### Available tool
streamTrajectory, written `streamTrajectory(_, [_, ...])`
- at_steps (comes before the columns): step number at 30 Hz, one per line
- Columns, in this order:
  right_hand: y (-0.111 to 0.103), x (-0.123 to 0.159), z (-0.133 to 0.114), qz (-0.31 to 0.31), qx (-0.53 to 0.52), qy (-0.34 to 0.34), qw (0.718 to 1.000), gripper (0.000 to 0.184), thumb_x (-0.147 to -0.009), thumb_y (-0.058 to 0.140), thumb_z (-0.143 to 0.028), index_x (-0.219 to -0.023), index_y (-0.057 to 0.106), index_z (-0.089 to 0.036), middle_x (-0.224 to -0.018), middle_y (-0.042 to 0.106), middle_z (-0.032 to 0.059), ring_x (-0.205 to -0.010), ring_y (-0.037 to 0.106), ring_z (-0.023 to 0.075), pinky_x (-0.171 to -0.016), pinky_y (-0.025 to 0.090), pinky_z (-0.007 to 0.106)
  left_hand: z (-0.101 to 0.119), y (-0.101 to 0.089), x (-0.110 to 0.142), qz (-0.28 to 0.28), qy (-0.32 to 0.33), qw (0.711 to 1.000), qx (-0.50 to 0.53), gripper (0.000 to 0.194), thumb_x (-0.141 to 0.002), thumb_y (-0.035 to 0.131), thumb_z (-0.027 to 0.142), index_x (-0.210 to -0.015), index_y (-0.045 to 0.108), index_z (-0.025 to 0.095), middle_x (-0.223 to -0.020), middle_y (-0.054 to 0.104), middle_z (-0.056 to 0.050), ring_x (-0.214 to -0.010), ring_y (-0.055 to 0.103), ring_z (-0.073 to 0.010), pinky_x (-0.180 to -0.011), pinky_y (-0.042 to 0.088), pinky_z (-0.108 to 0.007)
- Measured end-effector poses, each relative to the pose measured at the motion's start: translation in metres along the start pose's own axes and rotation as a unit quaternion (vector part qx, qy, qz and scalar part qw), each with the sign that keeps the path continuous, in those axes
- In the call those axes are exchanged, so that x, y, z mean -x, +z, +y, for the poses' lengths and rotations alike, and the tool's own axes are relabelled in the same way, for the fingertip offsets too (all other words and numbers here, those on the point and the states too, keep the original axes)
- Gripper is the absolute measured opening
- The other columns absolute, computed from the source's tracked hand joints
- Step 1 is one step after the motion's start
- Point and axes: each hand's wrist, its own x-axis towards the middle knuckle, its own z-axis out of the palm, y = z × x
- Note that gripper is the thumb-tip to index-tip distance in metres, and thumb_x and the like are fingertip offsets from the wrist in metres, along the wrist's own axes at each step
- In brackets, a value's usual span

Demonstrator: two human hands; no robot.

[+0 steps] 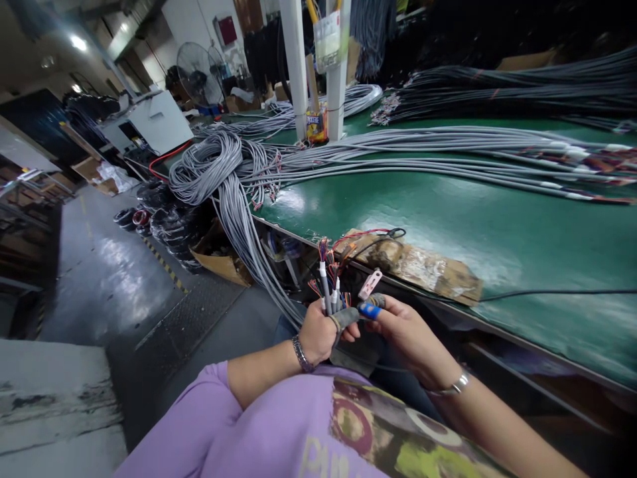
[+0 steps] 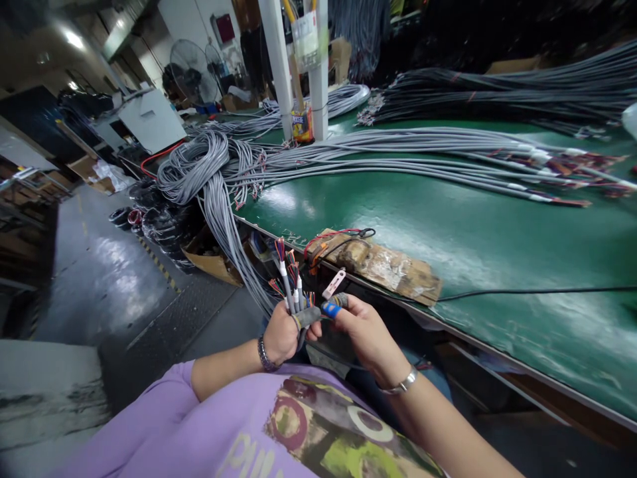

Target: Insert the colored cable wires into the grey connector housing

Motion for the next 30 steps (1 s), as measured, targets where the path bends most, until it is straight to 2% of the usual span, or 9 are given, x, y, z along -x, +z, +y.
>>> streamTrajectory(4, [-0.008, -0.006, 0.003, 0.008, -0.079, 0.026, 0.997, 0.034, -0.062, 0.081, -0.047, -0.066, 0.060, -0.020, -0.058, 0.054, -0.0017, -0.053, 0.046, 0.0115, -0.054, 0.043, 0.027, 0.001, 0.000, 0.000, 0.010, 0.002, 1.000, 0.008, 0.046, -0.063, 0.074, 0.055, -0.056, 0.058, 0.012, -0.049, 0.058, -0.003, -0.039, 0.049, -0.0086, -0.042, 0.040, -0.021])
streamTrajectory(7, [-0.017, -0.014, 0.004, -0.009, -0.155, 0.082, 0.984, 0.037, -0.067, 0.075, -0.056, -0.074, 0.065, -0.022, -0.067, 0.061, 0.0006, -0.057, 0.052, 0.0124, -0.055, 0.049, 0.026, 0.003, 0.000, -0.001, 0.003, 0.009, 1.000, 0.015, 0.045, -0.064, 0.075, 0.053, -0.054, 0.058, 0.012, -0.047, 0.057, -0.003, -0.038, 0.048, -0.0082, -0.041, 0.038, -0.021])
streamTrajectory(9, [-0.020, -0.020, 0.002, -0.029, -0.167, 0.098, 0.981, 0.039, -0.072, 0.069, -0.061, -0.082, 0.067, -0.023, -0.074, 0.064, 0.0017, -0.059, 0.055, 0.0125, -0.054, 0.050, 0.024, 0.004, 0.001, -0.001, -0.001, 0.013, 1.000, 0.022, 0.043, -0.064, 0.075, 0.050, -0.054, 0.058, 0.012, -0.047, 0.057, -0.002, -0.037, 0.048, -0.0079, -0.040, 0.038, -0.021])
streamTrajectory(12, [-0.018, -0.027, -0.003, -0.052, -0.150, 0.083, 0.984, 0.041, -0.075, 0.065, -0.063, -0.083, 0.067, -0.023, -0.076, 0.064, 0.0013, -0.059, 0.054, 0.0118, -0.054, 0.050, 0.023, 0.006, 0.002, -0.001, -0.003, 0.013, 0.999, 0.041, 0.039, -0.064, 0.076, 0.045, -0.056, 0.058, 0.012, -0.047, 0.057, -0.001, -0.037, 0.048, -0.0078, -0.039, 0.038, -0.020])
streamTrajectory(17, [-0.011, -0.029, -0.009, -0.039, -0.125, 0.054, 0.990, 0.041, -0.069, 0.073, -0.059, -0.071, 0.065, -0.019, -0.062, 0.056, -0.0009, -0.057, 0.049, 0.0109, -0.054, 0.047, 0.022, 0.011, 0.005, -0.002, 0.006, 0.022, 0.998, 0.065, 0.035, -0.063, 0.077, 0.042, -0.058, 0.058, 0.012, -0.047, 0.057, -0.001, -0.038, 0.049, -0.0081, -0.039, 0.039, -0.020])
streamTrajectory(24, [-0.013, -0.032, -0.004, -0.021, -0.175, 0.057, 0.983, 0.033, -0.064, 0.080, -0.051, -0.073, 0.068, -0.022, -0.071, 0.064, -0.0005, -0.065, 0.056, 0.0129, -0.060, 0.048, 0.024, 0.012, 0.007, -0.009, 0.035, 0.025, 0.997, 0.061, 0.038, -0.063, 0.076, 0.044, -0.057, 0.057, 0.012, -0.046, 0.057, -0.001, -0.037, 0.049, -0.0076, -0.039, 0.038, -0.019])
streamTrajectory(30, [-0.011, -0.034, 0.000, -0.028, -0.181, 0.025, 0.983, 0.035, -0.064, 0.080, -0.053, -0.070, 0.069, -0.020, -0.069, 0.066, 0.0001, -0.063, 0.057, 0.0139, -0.059, 0.047, 0.026, 0.009, 0.010, -0.009, 0.025, 0.011, 0.999, 0.041, 0.039, -0.060, 0.076, 0.045, -0.056, 0.057, 0.012, -0.046, 0.056, -0.001, -0.037, 0.048, -0.0077, -0.039, 0.038, -0.019])
